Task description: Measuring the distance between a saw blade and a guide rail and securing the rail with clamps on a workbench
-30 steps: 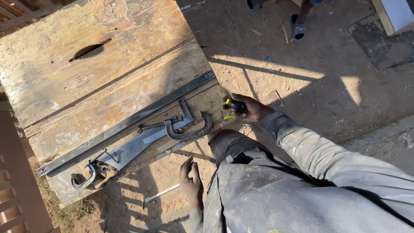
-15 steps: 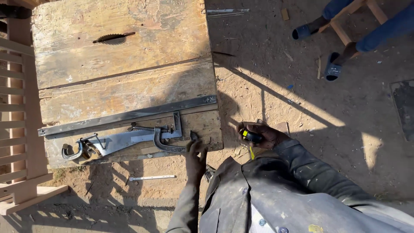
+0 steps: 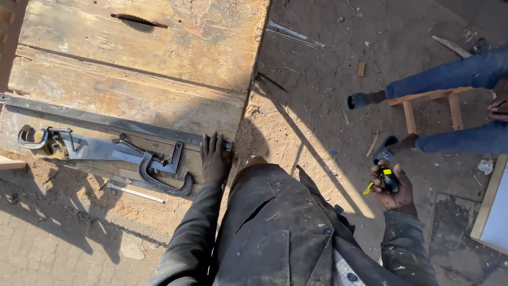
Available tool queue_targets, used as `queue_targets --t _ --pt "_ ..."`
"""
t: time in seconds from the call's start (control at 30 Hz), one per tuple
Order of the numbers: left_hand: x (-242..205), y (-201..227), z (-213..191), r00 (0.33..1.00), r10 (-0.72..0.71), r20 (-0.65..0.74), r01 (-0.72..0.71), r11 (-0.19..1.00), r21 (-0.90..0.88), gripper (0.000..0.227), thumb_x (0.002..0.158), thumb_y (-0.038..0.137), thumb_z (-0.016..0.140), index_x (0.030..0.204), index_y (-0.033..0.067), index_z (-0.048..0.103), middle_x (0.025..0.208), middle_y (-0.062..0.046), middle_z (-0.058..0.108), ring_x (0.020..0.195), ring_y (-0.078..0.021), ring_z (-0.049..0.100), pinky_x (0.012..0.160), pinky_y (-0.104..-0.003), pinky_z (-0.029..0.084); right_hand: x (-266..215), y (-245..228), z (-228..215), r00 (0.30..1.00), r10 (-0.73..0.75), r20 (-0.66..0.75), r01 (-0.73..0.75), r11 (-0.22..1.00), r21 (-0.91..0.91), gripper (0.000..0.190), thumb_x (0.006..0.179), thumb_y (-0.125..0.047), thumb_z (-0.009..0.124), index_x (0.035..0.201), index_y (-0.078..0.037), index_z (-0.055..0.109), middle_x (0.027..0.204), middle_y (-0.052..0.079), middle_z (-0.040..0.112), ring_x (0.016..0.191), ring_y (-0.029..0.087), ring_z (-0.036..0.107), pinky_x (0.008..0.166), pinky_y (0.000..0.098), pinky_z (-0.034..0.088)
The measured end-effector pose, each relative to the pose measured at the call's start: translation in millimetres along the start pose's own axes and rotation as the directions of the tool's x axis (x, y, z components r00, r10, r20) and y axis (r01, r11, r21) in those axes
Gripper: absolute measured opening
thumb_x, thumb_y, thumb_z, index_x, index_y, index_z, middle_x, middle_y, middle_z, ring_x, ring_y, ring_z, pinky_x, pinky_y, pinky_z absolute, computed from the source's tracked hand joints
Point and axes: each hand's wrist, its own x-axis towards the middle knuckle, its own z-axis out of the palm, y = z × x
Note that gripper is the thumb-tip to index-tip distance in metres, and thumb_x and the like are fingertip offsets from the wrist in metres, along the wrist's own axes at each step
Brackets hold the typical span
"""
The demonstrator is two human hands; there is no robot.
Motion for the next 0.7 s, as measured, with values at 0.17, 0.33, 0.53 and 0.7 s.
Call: queue_targets --t 0.17,0.33,0.53,0.7 --pt "2 12 -7 0.999 -0.031 -0.043 0.027 0.995 -0.101 0.068 0.09 0.032 0.072 0.152 0.0167 0.047 0.16 -0.007 0.042 0.16 -0.0356 0.018 0.132 -0.051 0.011 100 4 62 0.999 0.018 0.043 -0.025 0.985 0.172 0.046 0.106 -0.047 0.06 0.131 -0.008 0.06 0.108 0.015 0.073 0.078 0.021 0.068 0.057 0.0258 0.052" --pt "-5 21 0 0.99 -0.07 -0.122 0.055 0.991 -0.12 0.072 0.083 0.036 0.081 0.146 0.0139 0.053 0.153 -0.007 0.05 0.159 -0.0347 0.024 0.13 -0.054 0.011 202 9 115 0.966 0.223 0.127 -0.244 0.951 0.187 0.046 0.103 -0.048 0.061 0.129 -0.01 0.061 0.101 0.014 0.075 0.075 0.023 0.068 0.054 0.0242 0.048" --pt "1 24 -3 0.984 -0.049 -0.17 0.033 0.995 -0.099 0.056 0.094 0.036 0.07 0.141 0.0085 0.056 0.151 -0.014 0.053 0.156 -0.0341 0.03 0.13 -0.056 0.008 321 -33 164 0.888 0.421 0.187 -0.437 0.898 0.051 0.041 0.105 -0.043 0.06 0.127 -0.008 0.063 0.096 0.015 0.072 0.074 0.025 0.066 0.053 0.0264 0.049" --pt "-2 28 10 0.987 -0.021 -0.159 0.008 0.997 -0.082 0.053 0.091 0.033 0.066 0.137 0.0078 0.059 0.147 -0.014 0.056 0.151 -0.0339 0.037 0.13 -0.056 0.015 415 -56 218 0.845 0.492 0.21 -0.492 0.869 -0.058 0.039 0.103 -0.044 0.063 0.121 -0.01 0.066 0.092 0.007 0.069 0.073 0.02 0.064 0.053 0.024 0.047"
